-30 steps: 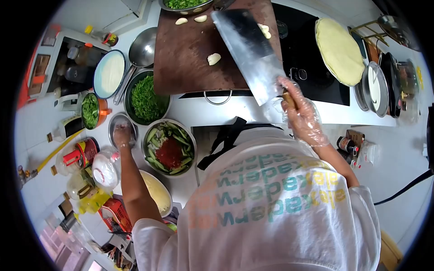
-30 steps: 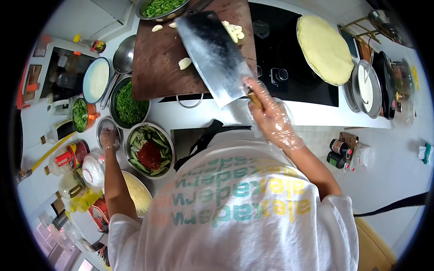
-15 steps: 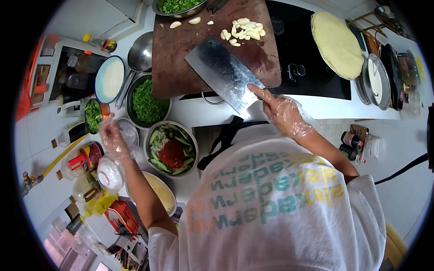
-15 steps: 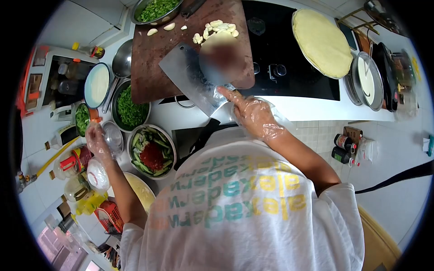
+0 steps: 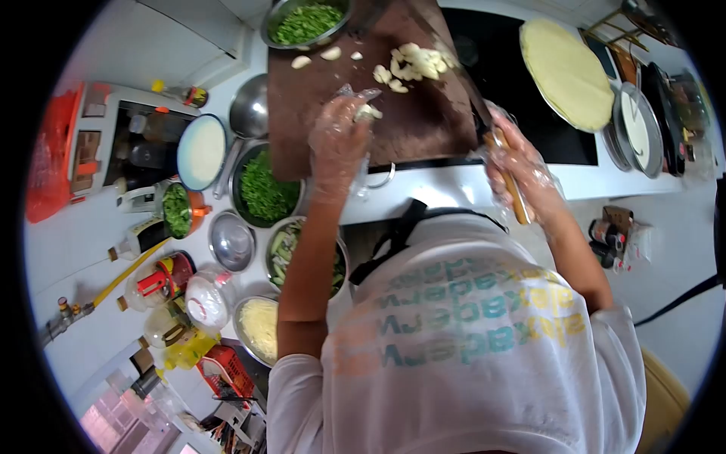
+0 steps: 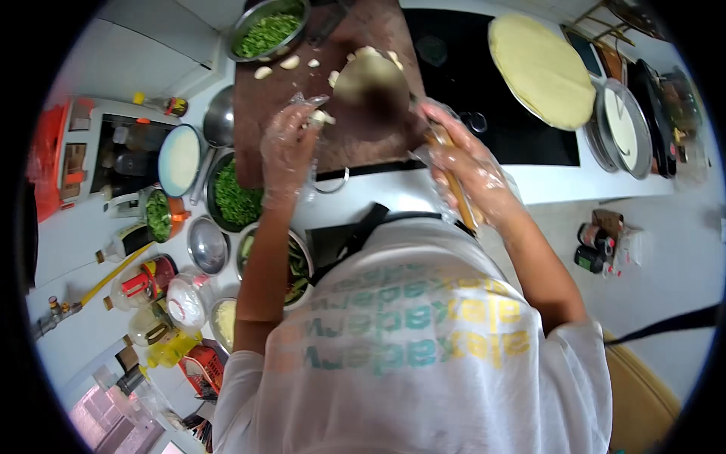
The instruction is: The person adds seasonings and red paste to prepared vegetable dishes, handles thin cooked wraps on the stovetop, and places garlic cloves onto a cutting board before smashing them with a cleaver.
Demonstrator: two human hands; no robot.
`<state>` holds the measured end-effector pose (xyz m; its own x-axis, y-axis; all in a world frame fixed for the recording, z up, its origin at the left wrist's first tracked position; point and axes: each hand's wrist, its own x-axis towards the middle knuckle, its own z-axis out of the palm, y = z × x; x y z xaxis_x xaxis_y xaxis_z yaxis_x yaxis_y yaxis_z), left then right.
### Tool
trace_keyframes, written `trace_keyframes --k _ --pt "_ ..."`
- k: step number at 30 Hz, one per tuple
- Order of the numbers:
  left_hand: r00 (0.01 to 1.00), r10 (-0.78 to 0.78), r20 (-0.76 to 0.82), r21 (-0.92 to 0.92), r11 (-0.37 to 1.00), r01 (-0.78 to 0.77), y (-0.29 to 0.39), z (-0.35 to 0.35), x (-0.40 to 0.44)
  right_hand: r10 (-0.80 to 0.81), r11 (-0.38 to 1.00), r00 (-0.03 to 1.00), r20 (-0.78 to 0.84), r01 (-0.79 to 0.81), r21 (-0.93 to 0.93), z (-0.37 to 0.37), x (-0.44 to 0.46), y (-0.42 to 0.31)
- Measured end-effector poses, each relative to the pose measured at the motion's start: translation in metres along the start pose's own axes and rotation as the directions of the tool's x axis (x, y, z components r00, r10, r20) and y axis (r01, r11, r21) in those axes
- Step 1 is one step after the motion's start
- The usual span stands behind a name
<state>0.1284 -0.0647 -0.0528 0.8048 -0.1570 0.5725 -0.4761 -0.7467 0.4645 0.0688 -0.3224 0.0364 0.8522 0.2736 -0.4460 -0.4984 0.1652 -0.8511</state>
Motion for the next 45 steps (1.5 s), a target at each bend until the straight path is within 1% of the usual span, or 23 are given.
trace_keyframes --k 3,4,7,8,11,13,15,19,20,22,24,25,26,28,29,31,32,35,36,38,41,42,45 --pt "0.966 -0.203 -0.158 0.082 0.973 0.218 -0.017 -0.002 0.010 -0.010 1.000 0.999 -0.054 0.010 0.005 -0.004 -0.004 0.000" --pt "0.951 -0.260 -0.165 0.027 0.963 0.268 -0.033 -0.003 0.014 -0.027 0.999 0.999 -0.041 0.028 0.029 -0.005 -0.004 0.001" --pt "0.970 -0.121 -0.213 0.149 0.977 0.155 -0.081 -0.011 0.036 -0.008 0.998 0.998 -0.060 0.012 0.060 -0.006 -0.006 0.000" --pt "0.970 -0.165 -0.181 0.104 0.977 0.186 -0.087 -0.012 0.045 -0.010 0.999 0.996 -0.084 0.013 0.038 -0.005 -0.006 -0.002" --pt "0.970 -0.185 -0.157 0.102 0.974 0.202 -0.126 0.008 0.055 -0.023 0.999 0.996 -0.088 0.025 0.028 -0.005 -0.005 -0.004" --pt "0.992 -0.090 -0.092 0.144 0.984 0.103 -0.139 0.018 0.058 -0.019 1.000 0.995 -0.096 0.020 0.014 -0.004 -0.004 -0.007" --pt "0.999 -0.004 -0.050 0.133 0.991 0.011 -0.129 0.015 0.055 -0.012 1.000 0.995 -0.103 0.013 0.005 -0.004 -0.004 -0.005" --pt "0.998 -0.062 0.006 0.119 0.991 0.060 -0.095 0.004 0.046 0.030 0.999 0.992 -0.120 -0.034 -0.031 -0.001 -0.004 -0.005" --pt "0.999 -0.018 0.026 0.120 0.993 0.014 -0.092 0.004 0.047 0.031 0.998 0.993 -0.111 -0.036 -0.045 -0.001 -0.005 -0.005" --pt "0.995 0.071 0.065 0.119 0.990 -0.078 -0.091 0.005 0.047 0.037 0.994 0.992 -0.121 -0.050 -0.101 -0.004 -0.007 -0.001" --pt "0.991 0.088 0.101 0.057 0.994 -0.094 -0.098 0.006 0.046 0.032 0.986 0.995 -0.095 -0.047 -0.161 -0.012 -0.012 0.004" --pt "0.988 0.098 0.118 0.026 0.994 -0.102 -0.102 0.008 0.046 0.038 0.965 0.992 -0.121 -0.068 -0.253 -0.013 -0.016 0.003" --pt "0.988 0.122 0.096 0.101 0.986 -0.131 -0.102 0.008 0.045 0.043 0.936 0.988 -0.146 -0.091 -0.341 -0.013 -0.021 0.000" --pt "0.994 0.088 0.059 0.064 0.994 -0.092 -0.101 0.004 0.038 0.040 0.862 0.989 -0.145 -0.108 -0.495 -0.023 -0.028 0.002" --pt "0.996 0.073 0.041 0.046 0.996 -0.075 -0.096 -0.001 0.036 -0.113 0.777 0.992 -0.050 0.057 -0.627 -0.034 -0.029 0.011" --pt "0.986 -0.136 0.099 0.079 0.989 0.129 -0.081 -0.014 0.031 -0.358 0.493 0.913 0.196 0.363 -0.790 -0.054 -0.030 0.030" --pt "0.963 -0.238 0.124 0.100 0.969 0.226 -0.074 -0.021 0.027 -0.338 0.464 0.913 0.229 0.373 -0.803 -0.056 -0.034 0.028" --pt "0.894 -0.407 0.188 0.073 0.913 0.401 -0.050 -0.040 0.010 -0.212 0.460 0.953 0.215 0.291 -0.839 -0.068 -0.043 0.037" --pt "0.916 -0.344 0.207 0.065 0.939 0.338 -0.044 -0.043 0.001 -0.285 0.457 0.929 0.235 0.348 -0.819 -0.072 -0.043 0.043" --pt "0.946 -0.215 0.241 0.045 0.976 0.211 -0.034 -0.039 -0.015 -0.245 0.467 0.950 0.195 0.292 -0.835 -0.076 -0.046 0.042" --pt "0.992 0.009 0.123 -0.030 1.000 -0.006 -0.023 -0.024 -0.021 -0.237 0.492 0.961 0.143 0.245 -0.836 -0.080 -0.049 0.040" --pt "0.993 0.082 0.089 -0.013 0.997 -0.082 -0.025 -0.016 -0.020 -0.243 0.502 0.962 0.126 0.236 -0.832 -0.081 -0.050 0.039" --pt "0.987 -0.001 0.162 0.008 1.000 0.000 -0.012 0.000 -0.002 -0.126 0.568 0.988 0.088 0.144 -0.810 -0.082 -0.053 0.034"
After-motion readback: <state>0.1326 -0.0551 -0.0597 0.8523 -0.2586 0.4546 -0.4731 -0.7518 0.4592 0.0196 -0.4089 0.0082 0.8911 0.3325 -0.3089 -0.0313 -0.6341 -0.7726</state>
